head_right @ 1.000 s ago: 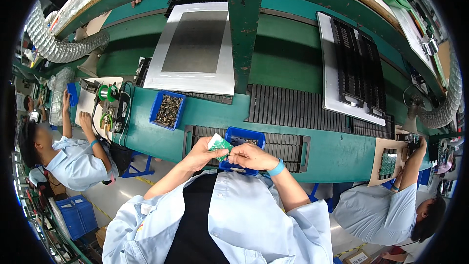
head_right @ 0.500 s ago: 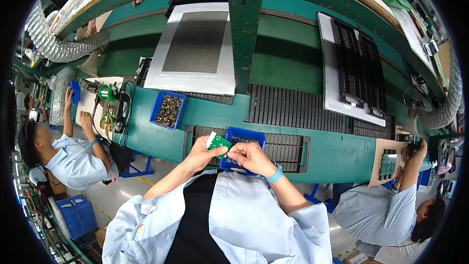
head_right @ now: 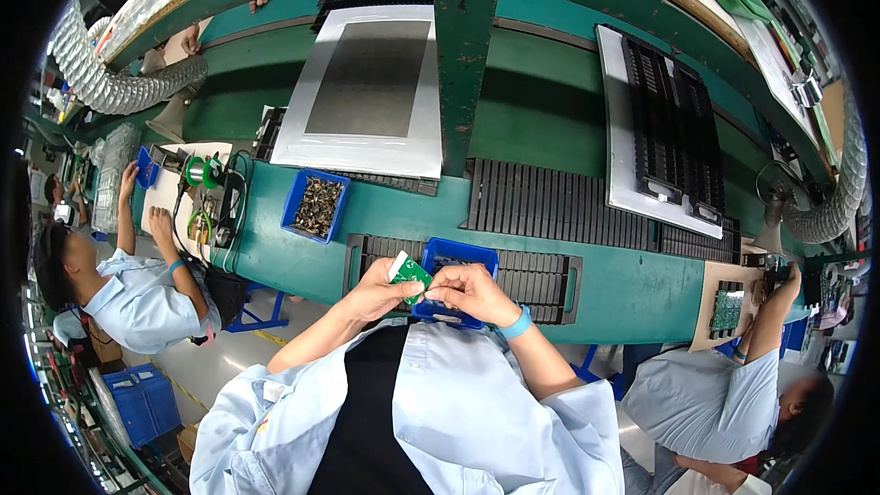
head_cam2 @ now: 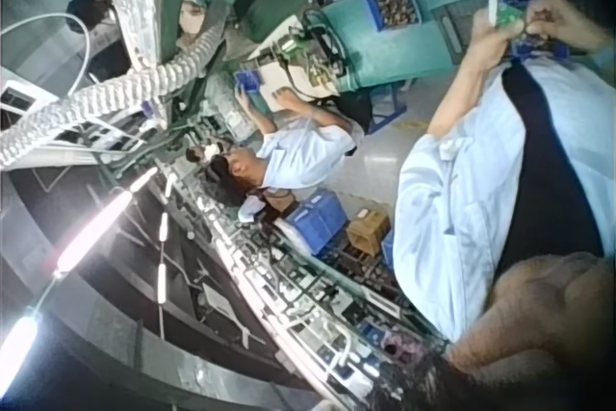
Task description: The person repeatedly picks up circuit boards, takes small electronic components from a container, and attaches them to each board by hand.
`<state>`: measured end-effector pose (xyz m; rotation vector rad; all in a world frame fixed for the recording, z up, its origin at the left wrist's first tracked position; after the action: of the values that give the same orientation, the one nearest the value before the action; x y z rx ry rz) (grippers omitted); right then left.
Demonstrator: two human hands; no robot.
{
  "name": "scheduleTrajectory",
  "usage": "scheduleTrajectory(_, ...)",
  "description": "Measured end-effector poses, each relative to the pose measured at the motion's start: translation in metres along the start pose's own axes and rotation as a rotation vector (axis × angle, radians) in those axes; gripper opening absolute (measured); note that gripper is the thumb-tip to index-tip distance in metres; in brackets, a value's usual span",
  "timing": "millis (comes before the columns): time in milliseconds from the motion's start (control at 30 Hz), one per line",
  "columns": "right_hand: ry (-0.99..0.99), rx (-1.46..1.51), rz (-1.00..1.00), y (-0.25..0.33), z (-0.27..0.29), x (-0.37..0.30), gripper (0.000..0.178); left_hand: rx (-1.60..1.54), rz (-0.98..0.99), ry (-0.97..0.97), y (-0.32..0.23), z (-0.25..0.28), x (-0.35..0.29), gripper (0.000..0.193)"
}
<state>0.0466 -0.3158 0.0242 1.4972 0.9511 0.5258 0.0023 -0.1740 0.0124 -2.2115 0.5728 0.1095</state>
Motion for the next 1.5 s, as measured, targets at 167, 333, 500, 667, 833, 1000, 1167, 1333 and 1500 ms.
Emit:
scheduleTrajectory(167, 0.005, 0.123, 0.15, -0.014, 0.0, 0.005, 0.004, -0.174, 0.029, 0.094, 0.008, -0.006, 0.0, 0.004)
scheduleTrajectory(333, 0.001, 0.148, 0.128, -0.019, 0.001, 0.013, 0.004, -0.178, 0.008, 0.108, 0.007, -0.001, 0.0, 0.005)
scheduleTrajectory(500, 0.004, -0.363, -0.057, -0.035, 0.008, 0.014, 0.007, 0.079, -0.2, -0.284, -0.048, 0.053, -0.005, 0.013)
scheduleTrajectory(667, 0.041, -1.116, -0.124, -0.052, -0.009, 0.019, 0.014, 0.632, -0.229, -0.837, -0.1, 0.154, -0.036, 0.009)
scheduleTrajectory(833, 0.051, -1.369, -0.106, -0.054, -0.019, 0.021, 0.017, 1.604, -0.04, -1.084, -0.103, 0.161, -0.038, 0.012)
scheduleTrajectory(1000, -0.088, -0.778, -0.077, -0.055, 0.002, 0.011, 0.012, 1.171, -0.112, -0.786, -0.075, 0.094, -0.02, 0.014)
scheduleTrajectory(1167, -0.261, 0.107, -0.031, -0.031, 0.007, 0.002, 0.007, 0.46, -0.117, -0.362, -0.021, 0.032, -0.003, 0.011)
scheduleTrajectory(1333, -0.341, 0.334, 0.059, -0.008, 0.0, 0.001, 0.005, 0.062, -0.071, -0.173, -0.011, -0.002, 0.005, 0.013)
scheduleTrajectory(1500, -0.395, 0.248, 0.105, -0.007, -0.006, 0.001, 0.006, -0.098, -0.113, -0.141, -0.01, -0.007, 0.005, 0.013)
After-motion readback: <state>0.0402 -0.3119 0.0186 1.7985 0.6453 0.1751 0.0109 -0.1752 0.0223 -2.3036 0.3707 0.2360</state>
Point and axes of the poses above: each hand's wrist, its own x-axis towards the middle knuckle, its own z-axis out of the back of the hand, y = z × x, the point moved 4 cm from there along x, towards the middle knuckle, and after that the axes turned 6 degrees about y, right-handed, at the moved point
